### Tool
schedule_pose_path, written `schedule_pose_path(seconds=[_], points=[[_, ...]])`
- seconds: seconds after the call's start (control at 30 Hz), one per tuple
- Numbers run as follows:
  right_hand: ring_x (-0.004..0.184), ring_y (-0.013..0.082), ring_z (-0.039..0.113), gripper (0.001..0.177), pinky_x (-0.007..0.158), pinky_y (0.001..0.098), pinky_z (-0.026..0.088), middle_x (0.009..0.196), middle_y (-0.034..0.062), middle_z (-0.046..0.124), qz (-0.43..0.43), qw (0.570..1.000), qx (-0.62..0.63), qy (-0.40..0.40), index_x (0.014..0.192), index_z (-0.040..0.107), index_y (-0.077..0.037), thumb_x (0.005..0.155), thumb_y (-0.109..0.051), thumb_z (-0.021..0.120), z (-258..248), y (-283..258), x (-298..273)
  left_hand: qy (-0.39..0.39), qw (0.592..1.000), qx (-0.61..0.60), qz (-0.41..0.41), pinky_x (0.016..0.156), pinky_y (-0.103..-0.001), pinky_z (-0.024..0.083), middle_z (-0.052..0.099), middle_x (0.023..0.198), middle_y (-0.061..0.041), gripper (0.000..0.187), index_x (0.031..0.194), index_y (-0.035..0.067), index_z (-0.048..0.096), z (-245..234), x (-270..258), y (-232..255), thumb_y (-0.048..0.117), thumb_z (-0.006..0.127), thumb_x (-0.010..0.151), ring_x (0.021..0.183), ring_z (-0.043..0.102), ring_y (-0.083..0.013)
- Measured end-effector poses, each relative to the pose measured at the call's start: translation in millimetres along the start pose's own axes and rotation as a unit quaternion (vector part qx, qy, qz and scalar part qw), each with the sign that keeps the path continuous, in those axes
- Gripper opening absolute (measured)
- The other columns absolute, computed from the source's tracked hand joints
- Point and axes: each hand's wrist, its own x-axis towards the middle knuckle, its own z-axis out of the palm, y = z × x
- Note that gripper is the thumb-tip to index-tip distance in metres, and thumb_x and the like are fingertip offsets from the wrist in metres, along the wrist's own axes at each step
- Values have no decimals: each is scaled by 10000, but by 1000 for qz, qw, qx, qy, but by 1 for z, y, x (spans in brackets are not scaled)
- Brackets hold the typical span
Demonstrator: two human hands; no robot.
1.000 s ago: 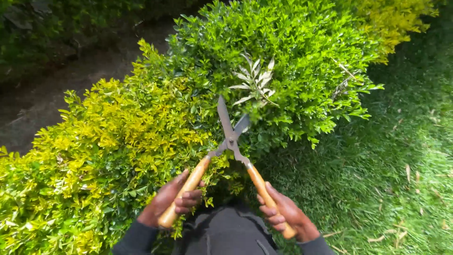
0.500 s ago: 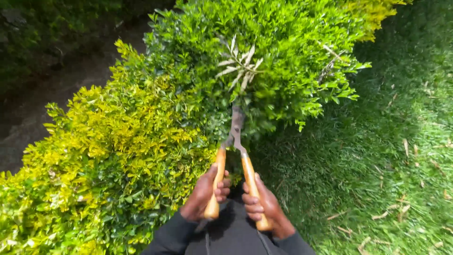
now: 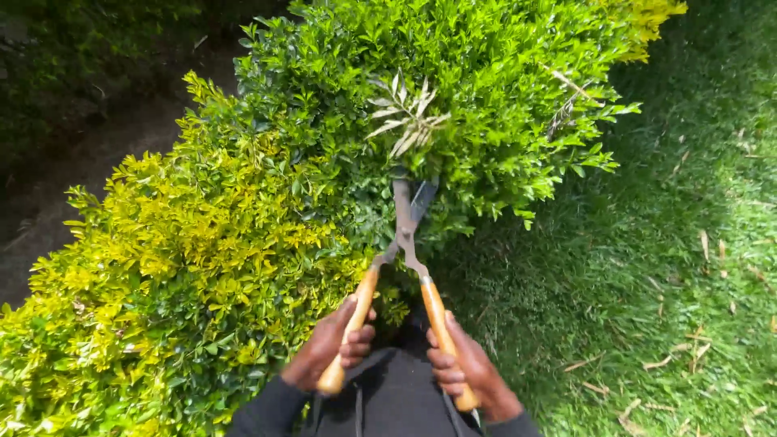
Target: Trimming a garden hedge using manual garden shears.
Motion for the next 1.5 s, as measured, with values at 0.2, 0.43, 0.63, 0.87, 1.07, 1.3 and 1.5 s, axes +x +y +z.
schedule_pose_path(seconds=[0.2,0.43,0.63,0.87,1.07,1.3,1.5], points=[[355,49,243,561,258,233,224,629,-17,322,27,988,-108,105,1057,514,-101,1119,-659,510,-5,-32,-42,-7,996,58,-69,345,-196,311,422,681,52,446,1192,43,556,22,-49,59,486,525,1153,458,368,-13],[364,46,287,554,288,263,254,602,-58,335,-61,996,-46,-46,1040,526,-186,1112,-728,438,23,-25,0,10,995,29,92,370,-232,221,388,685,39,473,1189,126,576,40,3,7,587,480,1139,458,297,-55],[343,60,300,569,257,238,277,620,-21,330,40,997,-53,47,1074,519,-99,1114,-666,513,-26,-42,-64,-23,997,26,-73,336,-210,345,423,683,42,440,1244,35,549,26,-37,45,464,468,1183,442,401,-30],[393,57,294,561,334,270,249,612,-75,322,24,995,34,-95,1056,572,-212,1082,-761,458,-35,-7,29,60,997,-3,45,420,-247,289,401,706,51,423,1166,141,549,38,51,-41,560,505,1133,495,340,-63],[364,49,308,568,277,233,241,613,-50,340,23,1000,-7,3,1059,523,-154,1090,-722,505,-56,-39,-37,-13,995,-22,-92,352,-216,273,361,662,64,438,1189,104,573,22,14,17,538,549,1127,457,340,-40],[328,52,389,927,272,228,267,580,13,601,16,999,-36,16,948,709,-76,944,-961,432,-20,-30,56,206,959,-5,195,310,-297,354,384,598,-9,461,1140,105,503,113,95,-75,558,418,1171,370,330,-104],[337,67,268,601,258,264,268,598,-23,292,43,996,-83,3,1044,509,-138,1095,-734,462,-64,-79,-49,43,997,63,-14,319,-222,261,387,647,22,475,1224,45,610,64,9,8,504,524,1135,414,314,-46]])
